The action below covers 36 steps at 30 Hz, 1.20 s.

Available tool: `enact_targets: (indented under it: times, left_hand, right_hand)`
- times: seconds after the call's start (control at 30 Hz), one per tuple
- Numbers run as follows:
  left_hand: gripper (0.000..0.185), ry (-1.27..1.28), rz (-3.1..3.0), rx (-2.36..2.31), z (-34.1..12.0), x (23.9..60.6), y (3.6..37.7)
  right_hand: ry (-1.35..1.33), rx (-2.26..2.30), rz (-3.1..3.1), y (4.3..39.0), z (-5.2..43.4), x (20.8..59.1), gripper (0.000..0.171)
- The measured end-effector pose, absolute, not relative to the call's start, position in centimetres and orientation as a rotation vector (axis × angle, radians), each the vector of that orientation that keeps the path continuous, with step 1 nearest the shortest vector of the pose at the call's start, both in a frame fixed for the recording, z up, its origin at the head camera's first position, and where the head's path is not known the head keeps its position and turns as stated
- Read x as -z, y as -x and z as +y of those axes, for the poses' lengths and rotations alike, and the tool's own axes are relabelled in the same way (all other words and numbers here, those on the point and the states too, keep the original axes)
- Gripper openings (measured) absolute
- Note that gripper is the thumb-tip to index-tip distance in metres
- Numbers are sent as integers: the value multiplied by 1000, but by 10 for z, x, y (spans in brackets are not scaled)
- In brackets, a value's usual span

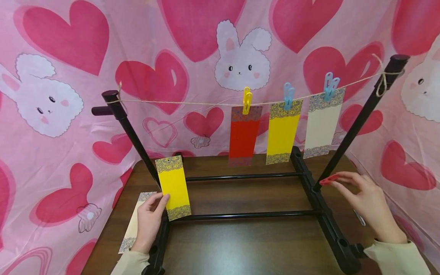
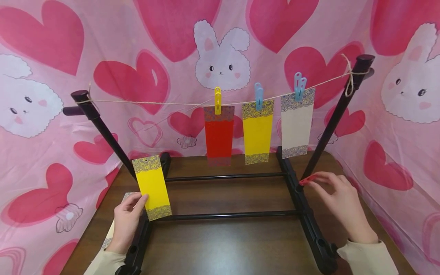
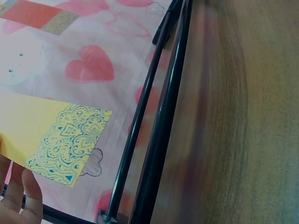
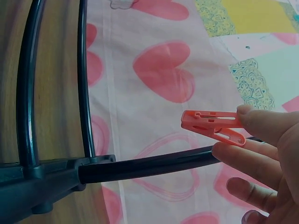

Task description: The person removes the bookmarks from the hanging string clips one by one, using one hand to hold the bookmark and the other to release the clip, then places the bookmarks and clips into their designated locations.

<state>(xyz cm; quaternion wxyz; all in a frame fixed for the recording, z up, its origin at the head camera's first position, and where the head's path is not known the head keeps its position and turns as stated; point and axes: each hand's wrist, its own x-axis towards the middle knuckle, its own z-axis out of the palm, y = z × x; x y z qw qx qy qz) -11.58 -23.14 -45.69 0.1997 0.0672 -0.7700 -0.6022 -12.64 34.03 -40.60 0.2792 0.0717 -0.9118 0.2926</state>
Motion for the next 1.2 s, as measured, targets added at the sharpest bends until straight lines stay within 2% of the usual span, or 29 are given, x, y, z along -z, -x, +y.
enact_targets:
  times: [1.2]
  left_hand:
    - [25,-343,-2016,1774,-247,462,106]
  right_hand:
    - [-92,-749,-2551,120,365,416,37]
